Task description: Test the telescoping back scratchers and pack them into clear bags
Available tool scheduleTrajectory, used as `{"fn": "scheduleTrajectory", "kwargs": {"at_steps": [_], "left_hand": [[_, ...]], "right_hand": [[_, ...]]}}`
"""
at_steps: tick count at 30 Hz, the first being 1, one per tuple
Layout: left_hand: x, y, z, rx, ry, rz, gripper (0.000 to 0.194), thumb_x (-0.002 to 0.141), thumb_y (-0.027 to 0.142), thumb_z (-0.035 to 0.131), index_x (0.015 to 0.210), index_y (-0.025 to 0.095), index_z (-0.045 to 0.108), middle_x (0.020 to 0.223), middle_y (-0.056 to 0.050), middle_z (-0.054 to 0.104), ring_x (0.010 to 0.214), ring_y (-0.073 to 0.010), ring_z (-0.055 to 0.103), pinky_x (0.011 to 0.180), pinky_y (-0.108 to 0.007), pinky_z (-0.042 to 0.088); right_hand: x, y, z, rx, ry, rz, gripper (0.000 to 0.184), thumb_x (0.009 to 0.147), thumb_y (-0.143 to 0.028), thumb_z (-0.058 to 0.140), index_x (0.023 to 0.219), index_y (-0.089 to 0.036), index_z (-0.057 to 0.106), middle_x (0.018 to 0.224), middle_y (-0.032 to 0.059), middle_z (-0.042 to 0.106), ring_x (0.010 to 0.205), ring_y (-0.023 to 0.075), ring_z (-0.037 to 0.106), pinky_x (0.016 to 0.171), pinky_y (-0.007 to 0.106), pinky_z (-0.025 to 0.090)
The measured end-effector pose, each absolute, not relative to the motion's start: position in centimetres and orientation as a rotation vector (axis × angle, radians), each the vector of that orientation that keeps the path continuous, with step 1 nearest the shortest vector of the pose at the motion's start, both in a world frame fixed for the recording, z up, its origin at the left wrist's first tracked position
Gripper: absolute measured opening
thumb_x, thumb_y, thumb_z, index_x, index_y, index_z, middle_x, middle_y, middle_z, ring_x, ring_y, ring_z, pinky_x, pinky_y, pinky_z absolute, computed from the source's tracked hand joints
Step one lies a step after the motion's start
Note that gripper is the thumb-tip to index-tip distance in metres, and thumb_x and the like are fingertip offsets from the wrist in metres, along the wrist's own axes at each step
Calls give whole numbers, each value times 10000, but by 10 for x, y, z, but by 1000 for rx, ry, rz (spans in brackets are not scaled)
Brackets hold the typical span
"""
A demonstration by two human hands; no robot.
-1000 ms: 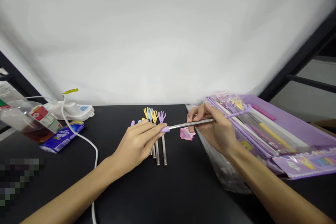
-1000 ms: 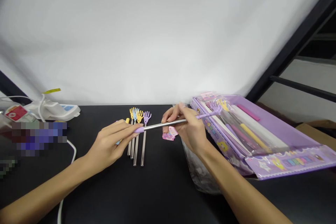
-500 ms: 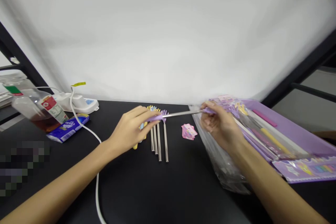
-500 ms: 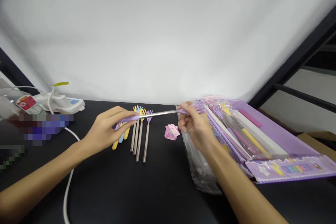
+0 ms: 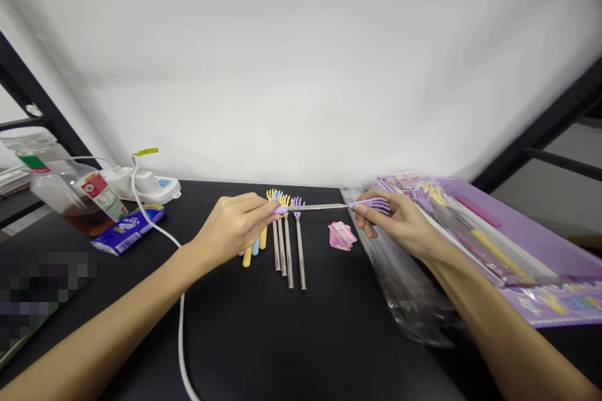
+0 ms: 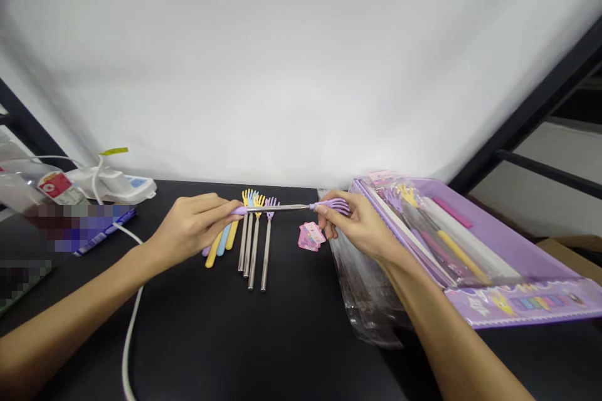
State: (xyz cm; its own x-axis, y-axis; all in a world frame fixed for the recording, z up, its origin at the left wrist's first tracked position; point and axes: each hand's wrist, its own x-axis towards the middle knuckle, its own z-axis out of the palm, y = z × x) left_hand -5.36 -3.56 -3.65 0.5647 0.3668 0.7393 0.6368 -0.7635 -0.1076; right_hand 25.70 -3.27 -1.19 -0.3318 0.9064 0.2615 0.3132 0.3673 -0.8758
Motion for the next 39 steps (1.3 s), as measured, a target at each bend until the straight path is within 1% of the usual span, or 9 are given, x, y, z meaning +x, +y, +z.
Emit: {"fn": "scheduleTrajectory", "kwargs": {"at_steps": [11, 18, 22, 24, 28, 31, 34, 37, 39], "left_hand": [[-44, -47, -24, -2735, -1039, -1076, 248, 989, 276, 524, 869, 174, 716, 627, 27, 572, 525, -88, 451, 522, -230, 350], [-44, -46, -18, -3098, -1370, -1026, 400, 977, 353, 521, 633, 153, 564, 550, 52, 393, 506, -75, 310, 476, -228, 255], [-41, -50, -15, -3181, -1470, -1012, 400, 987, 404, 487, 728, 149, 654, 559, 44, 435, 507, -77, 354, 481, -217, 283], [-35, -55, -14, -3181, -1556, -1058, 376, 986, 433, 480, 953, 154, 731, 602, 31, 537, 503, -81, 414, 480, -210, 329], [-22, -61, -17, -3211, -1576, -1223, 457, 966, 449, 524, 1333, 196, 626, 826, -23, 723, 606, -122, 592, 567, -238, 479], [-19, -58, -21, -3112, -1528, -1431, 442, 973, 435, 526, 1337, 204, 624, 1043, -64, 760, 895, -191, 703, 822, -311, 555], [-23, -54, -26, -2997, -1560, -1562, 391, 992, 430, 496, 1263, 203, 664, 1095, -58, 759, 1006, -195, 710, 917, -309, 545], [-27, -52, -30, -2948, -1538, -1474, 345, 997, 407, 494, 1196, 210, 694, 1050, -33, 770, 968, -182, 720, 889, -282, 550], [-29, -54, -32, -2925, -1492, -1401, 324, 991, 394, 507, 1166, 209, 708, 1033, -25, 774, 945, -179, 724, 881, -274, 550]], "right_hand": [[245, -41, -23, -921, -2071, 625, 176, 970, -306, 538, 916, -201, 668, 672, 11, 665, 553, 142, 619, 537, 274, 502], [246, -45, -22, -864, -2200, 236, 151, 943, -225, 563, 955, -246, 712, 814, 39, 742, 692, 179, 680, 672, 314, 524], [246, -47, -15, -906, -2133, 534, 115, 930, -282, 608, 943, -236, 712, 750, 36, 732, 667, 189, 686, 648, 322, 542], [245, -45, -13, -891, -1938, 819, 122, 889, -321, 680, 945, -218, 712, 685, 30, 710, 591, 183, 668, 573, 314, 540], [241, -35, -9, -697, -1386, 1026, 146, 756, -303, 826, 775, -229, 701, 674, -4, 665, 527, 115, 578, 500, 255, 490], [239, -30, 7, -568, -1136, 1027, 191, 791, -350, 795, 728, -247, 647, 804, -13, 655, 694, 117, 608, 641, 259, 535], [234, -31, 32, -581, -1081, 1185, 119, 872, -343, 706, 824, -254, 643, 802, -14, 612, 761, 125, 606, 727, 274, 542], [225, -36, 51, -600, -1083, 1366, 137, 864, -331, 694, 809, -236, 613, 645, -40, 478, 561, 102, 471, 574, 248, 480], [216, -38, 56, -613, -1101, 1438, 303, 856, -413, 682, 678, -222, 529, 577, -50, 379, 480, 95, 360, 470, 252, 393]]}}
